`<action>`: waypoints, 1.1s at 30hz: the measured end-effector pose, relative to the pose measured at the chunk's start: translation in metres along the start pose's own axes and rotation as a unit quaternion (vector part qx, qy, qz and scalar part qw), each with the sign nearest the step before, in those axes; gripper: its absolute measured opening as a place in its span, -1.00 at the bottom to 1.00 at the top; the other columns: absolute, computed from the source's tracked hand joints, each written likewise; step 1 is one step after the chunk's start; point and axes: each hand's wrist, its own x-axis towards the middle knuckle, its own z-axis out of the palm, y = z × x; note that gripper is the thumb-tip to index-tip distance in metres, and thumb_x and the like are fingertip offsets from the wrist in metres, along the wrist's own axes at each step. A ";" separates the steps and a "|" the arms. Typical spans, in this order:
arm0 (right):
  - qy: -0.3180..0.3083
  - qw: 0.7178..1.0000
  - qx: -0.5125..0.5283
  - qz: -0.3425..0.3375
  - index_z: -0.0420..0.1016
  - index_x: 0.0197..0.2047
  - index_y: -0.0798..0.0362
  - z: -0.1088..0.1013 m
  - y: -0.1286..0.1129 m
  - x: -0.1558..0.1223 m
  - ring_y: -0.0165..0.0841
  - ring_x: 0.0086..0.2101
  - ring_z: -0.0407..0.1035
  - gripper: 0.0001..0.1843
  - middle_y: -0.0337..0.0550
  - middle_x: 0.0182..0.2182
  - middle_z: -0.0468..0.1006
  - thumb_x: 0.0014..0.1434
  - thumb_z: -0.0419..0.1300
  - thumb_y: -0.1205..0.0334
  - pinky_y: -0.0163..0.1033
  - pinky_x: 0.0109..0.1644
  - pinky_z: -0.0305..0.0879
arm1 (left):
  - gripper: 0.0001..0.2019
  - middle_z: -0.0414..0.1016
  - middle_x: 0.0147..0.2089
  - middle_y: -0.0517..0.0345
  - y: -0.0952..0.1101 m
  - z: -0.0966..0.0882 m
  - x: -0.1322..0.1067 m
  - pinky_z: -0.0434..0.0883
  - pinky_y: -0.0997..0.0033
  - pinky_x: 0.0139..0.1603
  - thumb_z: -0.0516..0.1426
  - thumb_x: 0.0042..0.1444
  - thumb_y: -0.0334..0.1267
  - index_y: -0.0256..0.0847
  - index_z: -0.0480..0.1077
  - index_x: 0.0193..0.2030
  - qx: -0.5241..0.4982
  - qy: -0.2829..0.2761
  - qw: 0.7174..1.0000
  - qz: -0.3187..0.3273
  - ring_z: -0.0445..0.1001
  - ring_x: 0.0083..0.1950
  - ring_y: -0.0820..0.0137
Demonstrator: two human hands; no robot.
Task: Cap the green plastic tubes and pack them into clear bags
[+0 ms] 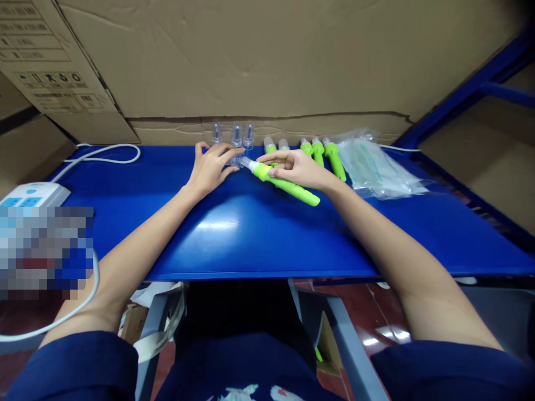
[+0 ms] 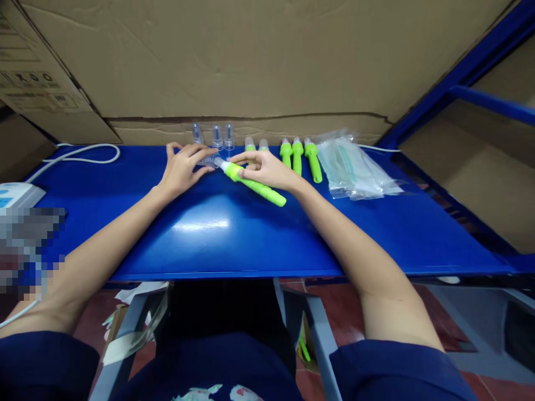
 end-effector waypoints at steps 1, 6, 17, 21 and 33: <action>0.000 1.000 0.007 0.002 0.63 0.24 0.11 0.001 0.000 0.000 -0.23 -0.23 0.63 -0.40 -0.05 -0.08 0.77 0.17 0.34 0.08 -0.17 -0.16 0.61 | -0.53 0.57 0.42 -0.17 0.000 0.000 0.000 0.20 -0.26 0.45 0.15 0.48 -0.15 0.01 0.44 0.48 -0.004 -0.002 1.000 0.013 0.52 0.41 -0.09; 0.016 0.998 0.056 0.035 0.57 0.20 0.04 0.007 0.001 0.002 -0.13 -0.01 0.69 -0.48 0.03 0.14 0.72 0.16 0.36 0.17 -0.03 0.08 0.69 | -0.56 0.62 0.39 -0.11 0.002 0.005 0.001 0.20 -0.17 0.43 0.12 0.53 -0.05 0.06 0.45 0.47 -0.027 -0.011 0.995 0.093 0.56 0.37 -0.01; 0.012 0.992 0.098 0.081 0.53 0.16 -0.02 0.011 0.001 0.003 -0.11 -0.13 0.73 -0.53 0.02 0.06 0.76 0.27 0.45 0.00 0.09 0.00 0.76 | -0.46 0.63 0.34 -0.16 0.005 0.013 0.001 0.21 -0.03 0.37 -0.05 0.59 0.12 -0.07 0.44 0.48 -0.033 -0.022 0.987 0.155 0.55 0.33 0.03; 0.019 0.992 0.078 0.095 0.53 0.17 -0.01 0.011 0.000 0.003 -0.12 -0.12 0.74 -0.55 0.01 0.06 0.76 0.29 0.44 0.05 0.08 0.02 0.75 | -0.51 0.62 0.31 -0.18 0.004 0.015 0.001 0.24 -0.06 0.36 0.00 0.58 0.06 -0.07 0.47 0.44 -0.024 -0.023 0.986 0.161 0.55 0.31 0.02; 0.037 0.994 -0.024 0.104 0.59 0.31 -0.06 0.013 -0.008 0.002 -0.07 -0.16 0.73 -0.50 0.09 0.05 0.76 0.44 0.32 -0.13 0.12 -0.09 0.69 | -0.34 0.52 0.30 -0.33 0.014 0.015 -0.001 0.48 0.06 0.19 -0.10 0.56 0.18 -0.28 0.30 0.51 -0.008 -0.051 0.980 0.192 0.60 0.20 0.00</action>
